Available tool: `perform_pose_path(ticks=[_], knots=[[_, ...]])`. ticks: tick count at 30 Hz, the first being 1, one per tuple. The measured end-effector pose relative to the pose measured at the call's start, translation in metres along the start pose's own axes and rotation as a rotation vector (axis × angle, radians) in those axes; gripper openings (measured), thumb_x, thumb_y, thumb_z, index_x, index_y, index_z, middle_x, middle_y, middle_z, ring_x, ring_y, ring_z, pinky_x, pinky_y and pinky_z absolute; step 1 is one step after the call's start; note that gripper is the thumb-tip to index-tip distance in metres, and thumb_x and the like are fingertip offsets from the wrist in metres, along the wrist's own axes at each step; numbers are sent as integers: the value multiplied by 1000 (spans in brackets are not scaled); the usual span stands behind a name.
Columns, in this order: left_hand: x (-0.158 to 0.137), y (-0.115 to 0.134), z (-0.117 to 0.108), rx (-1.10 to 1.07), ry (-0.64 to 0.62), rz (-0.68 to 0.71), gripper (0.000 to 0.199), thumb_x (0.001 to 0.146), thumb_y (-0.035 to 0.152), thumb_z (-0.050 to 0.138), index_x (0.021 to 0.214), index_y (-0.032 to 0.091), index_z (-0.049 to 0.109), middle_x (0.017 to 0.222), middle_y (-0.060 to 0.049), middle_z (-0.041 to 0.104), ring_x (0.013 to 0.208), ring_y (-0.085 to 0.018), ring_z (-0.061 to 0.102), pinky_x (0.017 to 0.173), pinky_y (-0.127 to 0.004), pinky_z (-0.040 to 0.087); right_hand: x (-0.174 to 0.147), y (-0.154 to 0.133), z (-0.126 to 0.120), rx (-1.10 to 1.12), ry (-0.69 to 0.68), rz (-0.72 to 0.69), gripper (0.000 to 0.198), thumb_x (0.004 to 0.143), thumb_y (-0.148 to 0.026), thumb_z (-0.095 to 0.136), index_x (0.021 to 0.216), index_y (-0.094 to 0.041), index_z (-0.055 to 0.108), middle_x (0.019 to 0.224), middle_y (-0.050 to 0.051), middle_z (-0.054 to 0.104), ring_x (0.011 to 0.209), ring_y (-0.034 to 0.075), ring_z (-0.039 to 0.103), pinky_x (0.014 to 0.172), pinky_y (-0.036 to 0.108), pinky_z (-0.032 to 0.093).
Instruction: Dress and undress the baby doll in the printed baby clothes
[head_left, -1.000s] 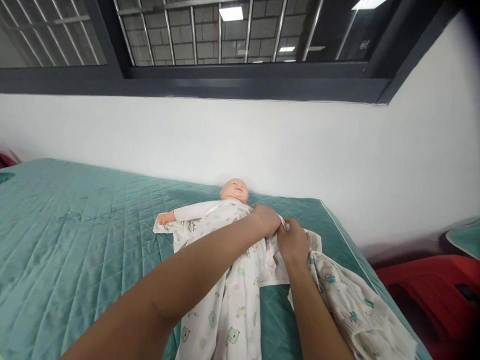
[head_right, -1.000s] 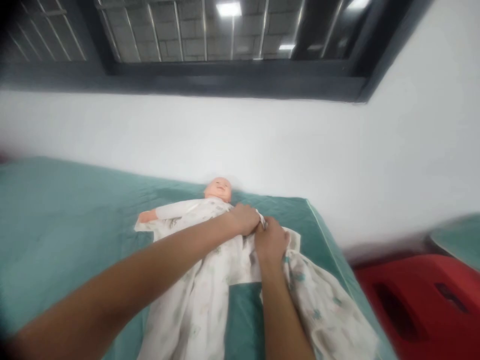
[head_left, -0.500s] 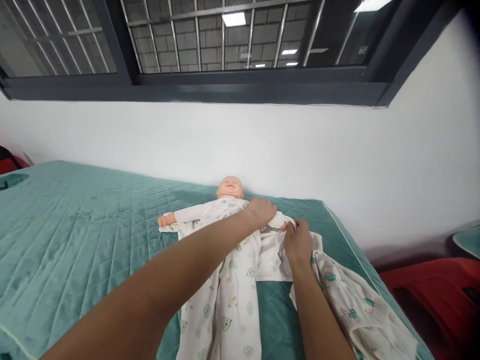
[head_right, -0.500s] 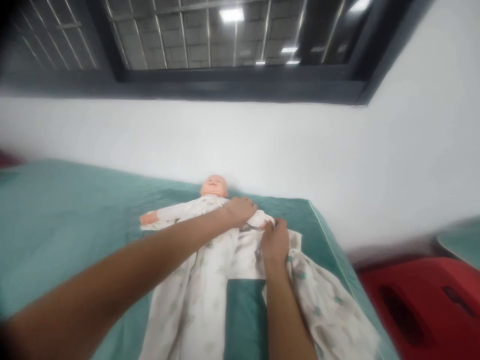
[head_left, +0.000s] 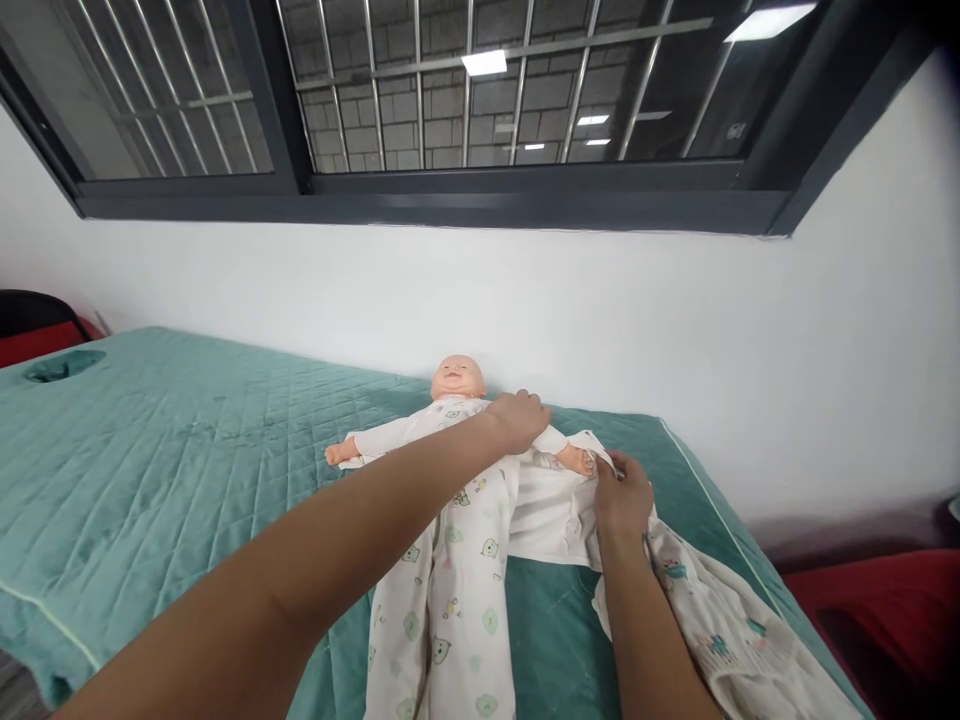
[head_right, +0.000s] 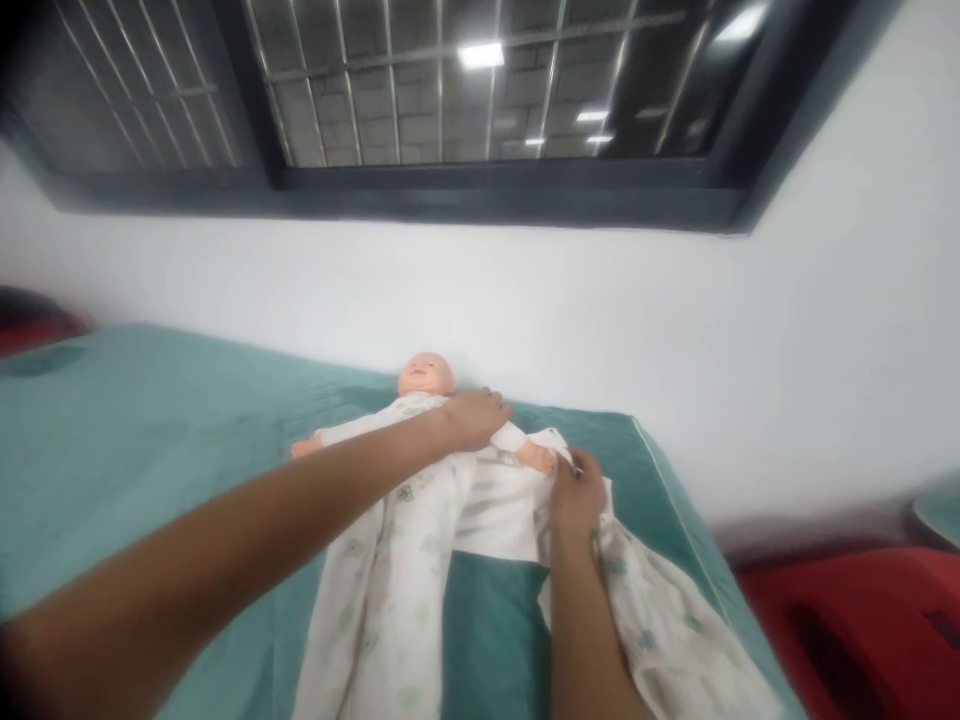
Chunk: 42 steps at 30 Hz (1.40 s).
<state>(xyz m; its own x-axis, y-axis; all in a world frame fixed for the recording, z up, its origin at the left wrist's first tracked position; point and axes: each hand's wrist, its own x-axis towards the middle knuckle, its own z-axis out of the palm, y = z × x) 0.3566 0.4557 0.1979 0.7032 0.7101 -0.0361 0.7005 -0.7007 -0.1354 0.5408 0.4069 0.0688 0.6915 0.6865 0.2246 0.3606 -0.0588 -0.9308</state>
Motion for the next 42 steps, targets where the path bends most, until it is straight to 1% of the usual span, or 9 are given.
perform_pose_path(ticks=[11, 16, 19, 22, 25, 30, 33, 37, 42], knots=[[12, 17, 14, -103, -43, -10, 49, 83, 35, 61, 125, 11, 51, 124, -18, 57, 112, -31, 56, 87, -44, 53, -5, -10, 4, 675, -45, 127, 49, 53, -29, 71, 100, -17, 63, 103, 7, 68, 94, 22, 66, 88, 39, 53], [31, 35, 24, -131, -75, -1, 50, 84, 31, 62, 127, 9, 51, 129, -20, 54, 112, -33, 57, 88, -47, 52, -22, -31, -1, 300, 246, -205, 52, 69, -21, 55, 120, -15, 60, 125, 10, 59, 122, 26, 53, 110, 49, 37], [29, 37, 22, -144, -84, -12, 47, 85, 26, 61, 128, 11, 52, 131, -20, 54, 115, -34, 55, 89, -49, 50, -35, -39, 3, 146, 164, -342, 56, 74, -19, 49, 129, -17, 55, 136, 10, 53, 130, 26, 47, 114, 47, 33], [1, 22, 13, -202, -41, -10, 46, 84, 32, 63, 125, 13, 55, 127, -17, 57, 115, -34, 56, 90, -49, 50, -47, -41, 14, 173, -51, -367, 54, 75, -19, 47, 129, -18, 54, 136, 9, 52, 128, 24, 48, 112, 46, 38], [-50, -6, 14, -392, 196, -82, 36, 89, 37, 55, 120, 18, 60, 122, -11, 63, 113, -29, 59, 90, -42, 50, -62, -47, 26, 238, -218, -384, 45, 80, -23, 50, 125, -19, 56, 132, 7, 55, 127, 23, 49, 112, 44, 39], [-131, -43, 57, -679, 696, -592, 29, 95, 39, 42, 106, 23, 65, 112, -4, 68, 105, -21, 61, 92, -35, 46, -88, -68, 38, 196, -403, -285, 40, 87, -37, 57, 125, -27, 55, 137, 4, 52, 122, 21, 52, 106, 40, 43], [-151, -52, 80, -851, 640, -750, 36, 94, 50, 42, 95, 23, 66, 96, -2, 71, 92, -21, 63, 83, -34, 46, -89, -71, 40, 59, -319, -208, 36, 86, -40, 58, 118, -23, 56, 124, 7, 57, 111, 23, 56, 96, 39, 47], [-154, -57, 83, -1026, 447, -672, 46, 92, 60, 38, 103, 25, 67, 98, -2, 72, 94, -23, 64, 82, -35, 46, -82, -69, 41, -81, -347, -163, 28, 87, -45, 55, 100, -21, 59, 101, 6, 64, 96, 24, 60, 89, 42, 46], [-157, -54, 76, -1241, 434, -568, 47, 90, 59, 46, 118, 24, 62, 117, -3, 67, 107, -22, 60, 90, -32, 47, -84, -72, 39, 69, -440, -99, 30, 85, -47, 61, 102, -23, 63, 107, 4, 66, 102, 23, 60, 92, 40, 46]])
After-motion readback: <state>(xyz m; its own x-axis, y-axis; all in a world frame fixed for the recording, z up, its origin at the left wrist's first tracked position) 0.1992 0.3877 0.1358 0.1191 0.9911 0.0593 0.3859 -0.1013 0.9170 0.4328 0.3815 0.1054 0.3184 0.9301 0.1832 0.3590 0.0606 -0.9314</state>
